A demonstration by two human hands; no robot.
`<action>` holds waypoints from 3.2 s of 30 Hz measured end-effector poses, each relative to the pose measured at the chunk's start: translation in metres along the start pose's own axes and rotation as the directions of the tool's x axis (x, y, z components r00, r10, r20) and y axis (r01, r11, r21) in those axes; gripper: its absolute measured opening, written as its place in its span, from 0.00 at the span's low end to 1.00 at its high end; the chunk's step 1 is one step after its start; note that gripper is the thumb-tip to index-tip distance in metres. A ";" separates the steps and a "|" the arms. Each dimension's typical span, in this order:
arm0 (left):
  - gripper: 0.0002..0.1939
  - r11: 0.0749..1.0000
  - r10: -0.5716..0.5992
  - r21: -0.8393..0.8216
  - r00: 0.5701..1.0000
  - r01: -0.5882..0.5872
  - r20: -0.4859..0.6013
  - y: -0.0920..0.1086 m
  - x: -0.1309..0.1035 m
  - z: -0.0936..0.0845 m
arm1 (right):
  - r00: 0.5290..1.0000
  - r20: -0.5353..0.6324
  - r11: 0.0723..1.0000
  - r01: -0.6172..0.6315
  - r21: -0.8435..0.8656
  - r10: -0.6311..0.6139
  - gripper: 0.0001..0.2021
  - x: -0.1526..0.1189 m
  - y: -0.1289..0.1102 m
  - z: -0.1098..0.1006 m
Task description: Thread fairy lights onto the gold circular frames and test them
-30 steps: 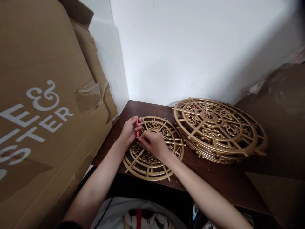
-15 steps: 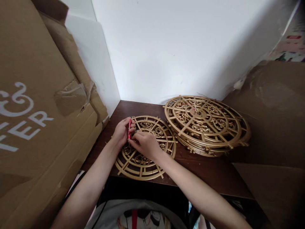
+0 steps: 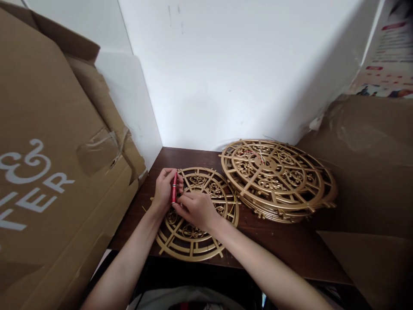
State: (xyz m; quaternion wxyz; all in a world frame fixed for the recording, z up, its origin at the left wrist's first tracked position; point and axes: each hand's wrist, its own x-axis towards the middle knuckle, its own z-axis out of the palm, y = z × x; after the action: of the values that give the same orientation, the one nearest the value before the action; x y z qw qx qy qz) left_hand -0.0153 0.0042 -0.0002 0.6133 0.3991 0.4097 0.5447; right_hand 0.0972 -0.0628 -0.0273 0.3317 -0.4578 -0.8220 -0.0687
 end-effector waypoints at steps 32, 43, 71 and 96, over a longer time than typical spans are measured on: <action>0.13 0.926 0.165 0.328 0.981 -0.189 0.098 -0.010 0.005 -0.004 | 0.981 0.022 0.978 0.188 0.093 -0.191 0.22 0.003 0.015 -0.004; 0.13 0.909 0.182 0.357 0.975 -0.215 0.124 -0.010 0.003 -0.002 | 0.978 0.031 0.975 0.203 0.089 -0.206 0.21 0.002 0.016 -0.003; 0.13 0.918 0.164 0.341 0.978 -0.200 0.132 -0.010 0.002 0.000 | 0.974 0.044 0.972 0.220 0.082 -0.224 0.21 0.002 0.016 -0.007; 0.14 0.917 0.157 0.353 0.982 -0.185 0.106 -0.011 0.003 -0.002 | 0.980 0.038 0.975 0.192 0.110 -0.198 0.22 0.002 0.017 -0.007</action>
State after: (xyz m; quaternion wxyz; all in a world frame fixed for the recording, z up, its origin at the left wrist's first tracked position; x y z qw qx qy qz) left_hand -0.0132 0.0067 -0.0109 0.4946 0.5595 0.4427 0.4963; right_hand 0.1135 -0.0548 -0.0241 0.3268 -0.3583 -0.8733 -0.0463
